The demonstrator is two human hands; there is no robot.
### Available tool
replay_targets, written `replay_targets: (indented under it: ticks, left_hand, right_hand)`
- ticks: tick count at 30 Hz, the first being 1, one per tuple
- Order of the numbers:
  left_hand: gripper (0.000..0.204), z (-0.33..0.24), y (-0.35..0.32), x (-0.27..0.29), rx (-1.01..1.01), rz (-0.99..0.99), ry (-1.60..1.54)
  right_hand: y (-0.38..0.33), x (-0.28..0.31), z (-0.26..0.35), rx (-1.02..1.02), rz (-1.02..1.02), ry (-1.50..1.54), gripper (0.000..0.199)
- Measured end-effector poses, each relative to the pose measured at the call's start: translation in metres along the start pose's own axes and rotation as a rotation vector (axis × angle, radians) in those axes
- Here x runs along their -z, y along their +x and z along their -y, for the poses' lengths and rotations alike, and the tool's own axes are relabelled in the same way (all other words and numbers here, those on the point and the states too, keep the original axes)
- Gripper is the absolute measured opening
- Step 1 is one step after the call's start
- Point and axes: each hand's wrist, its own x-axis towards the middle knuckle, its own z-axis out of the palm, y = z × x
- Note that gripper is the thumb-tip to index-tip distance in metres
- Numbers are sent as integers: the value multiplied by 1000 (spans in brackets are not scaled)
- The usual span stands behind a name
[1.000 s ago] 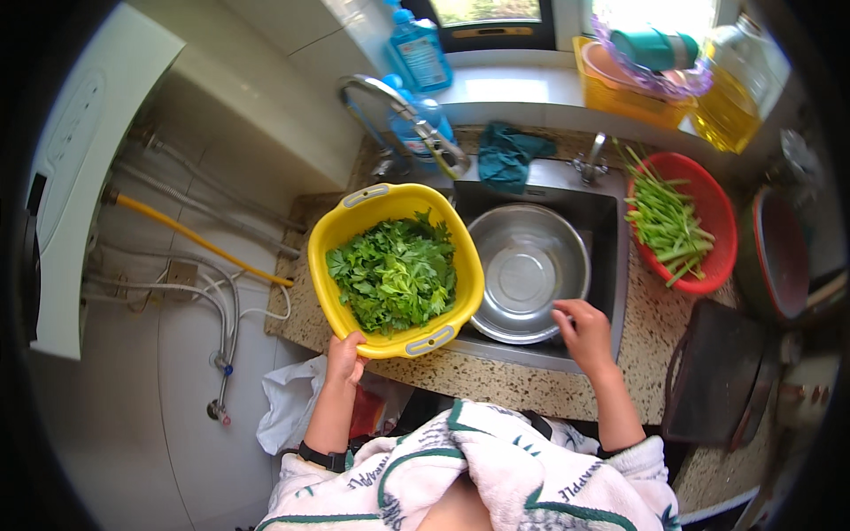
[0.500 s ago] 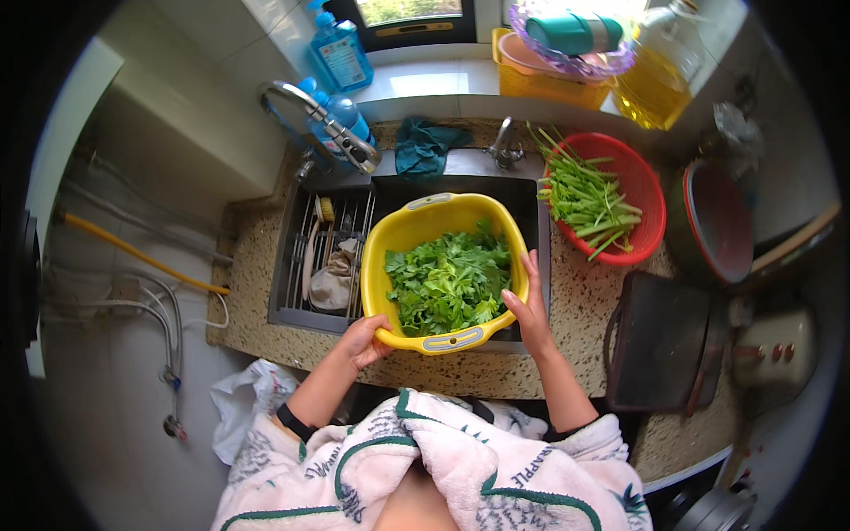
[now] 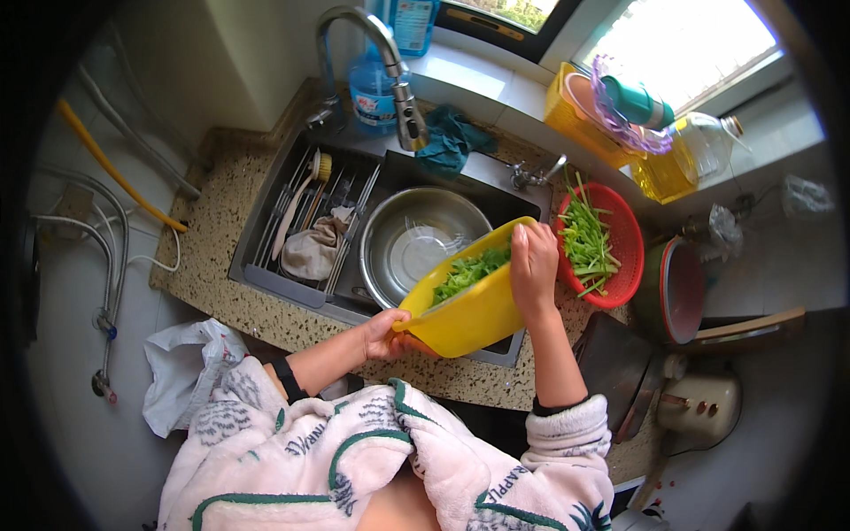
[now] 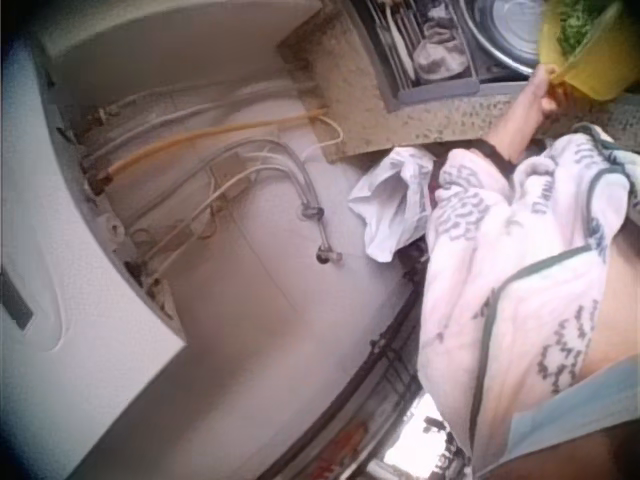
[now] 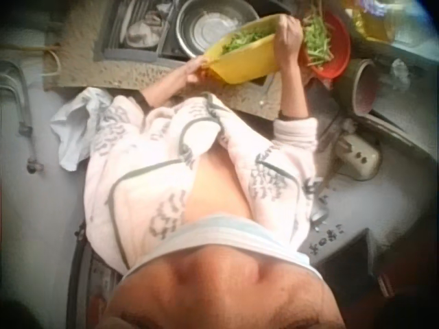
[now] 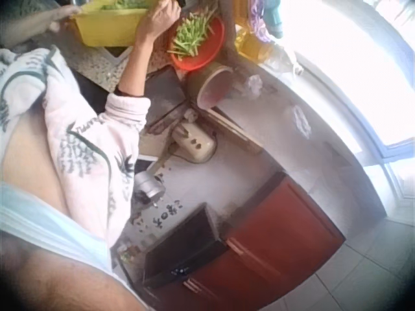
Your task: The person washes green vegetables in a metal bowl under running water, then transfers them to a red colander. They then wash leafy greens in a yellow basin and transfer them to the metal bowl, rinsing them again before placing them back into the yellow basin.
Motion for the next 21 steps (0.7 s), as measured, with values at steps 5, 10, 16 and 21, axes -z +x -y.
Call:
replay_targets:
  ticks: [5,10,16,21]
  left_hand:
    - [49,-1,5,0,59,167,-135]
    - [55,3,21,-2,112,223,-161]
    - [57,7,19,0,176,208,-216]
    - [53,14,20,-4,116,243,-247]
  right_hand:
    - [45,-34,21,193,165,-206,35]
    - [65,-52,22,192,305,-326,35]
    - [62,-47,31,175,356,-327,33]
    - [54,-38,46,299,275,-259,31]
